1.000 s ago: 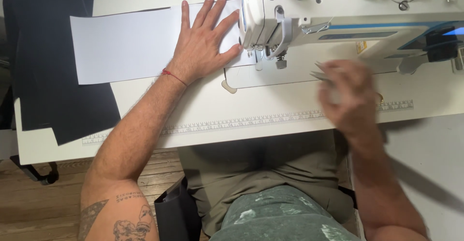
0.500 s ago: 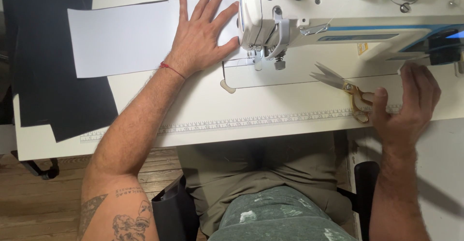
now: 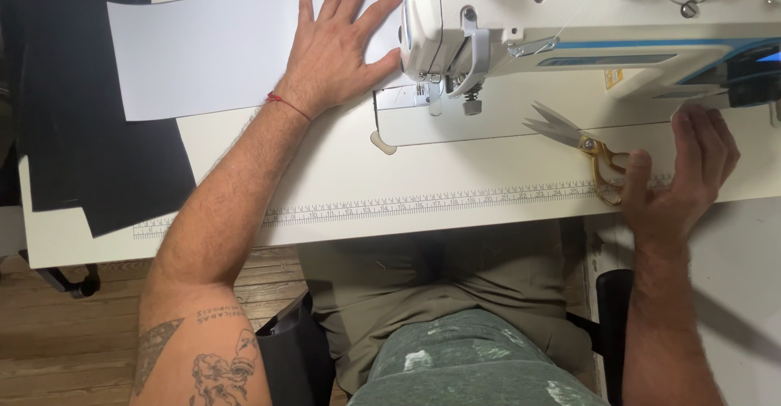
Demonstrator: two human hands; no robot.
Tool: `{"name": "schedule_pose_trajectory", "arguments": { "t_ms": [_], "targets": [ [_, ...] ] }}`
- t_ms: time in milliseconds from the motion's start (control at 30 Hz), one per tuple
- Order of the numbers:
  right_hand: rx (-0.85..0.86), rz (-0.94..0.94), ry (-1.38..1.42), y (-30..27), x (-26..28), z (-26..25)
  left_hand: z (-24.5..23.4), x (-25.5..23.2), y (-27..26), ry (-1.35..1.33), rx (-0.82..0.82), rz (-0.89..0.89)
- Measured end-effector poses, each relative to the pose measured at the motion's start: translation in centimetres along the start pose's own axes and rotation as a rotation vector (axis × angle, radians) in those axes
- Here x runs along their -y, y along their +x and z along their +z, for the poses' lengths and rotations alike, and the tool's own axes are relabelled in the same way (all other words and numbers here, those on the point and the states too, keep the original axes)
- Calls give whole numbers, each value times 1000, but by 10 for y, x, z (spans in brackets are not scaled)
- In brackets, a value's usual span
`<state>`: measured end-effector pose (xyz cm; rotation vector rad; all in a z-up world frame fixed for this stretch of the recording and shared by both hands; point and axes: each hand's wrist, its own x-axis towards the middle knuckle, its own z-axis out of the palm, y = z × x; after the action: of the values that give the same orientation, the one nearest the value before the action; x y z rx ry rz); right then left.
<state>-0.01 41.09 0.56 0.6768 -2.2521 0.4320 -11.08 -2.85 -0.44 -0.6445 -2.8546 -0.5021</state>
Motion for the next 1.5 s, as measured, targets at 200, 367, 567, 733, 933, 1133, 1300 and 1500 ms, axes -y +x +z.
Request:
{"name": "schedule_pose_trajectory", "arguments": {
  "t_ms": [200,367,567,733,933,1133,1300,1500],
  "targets": [
    [77,28,5,-18,-21,7,-3,-2,0,6,1,-7],
    [52,21,15,-19,-21,7,0,-2,-1,14,13,7],
    [34,21,29,-15,-19,9,1,0,-2,44,17,41],
    [31,16,18,-14,-17,9,-2,-4,-4,25,32,38],
    [23,11,24,-16,-17,9,-4,-7,-6,19,35,63],
    [7,21,-15,-7,-4,6,-4,-6,-7,18,42,82],
    [-43,50,-3,-15,0,-5,-4,-6,-4,29,31,34],
    [292,91,-21,-29,1,-31,3,-2,-4,56,4,10]
  ]
}}
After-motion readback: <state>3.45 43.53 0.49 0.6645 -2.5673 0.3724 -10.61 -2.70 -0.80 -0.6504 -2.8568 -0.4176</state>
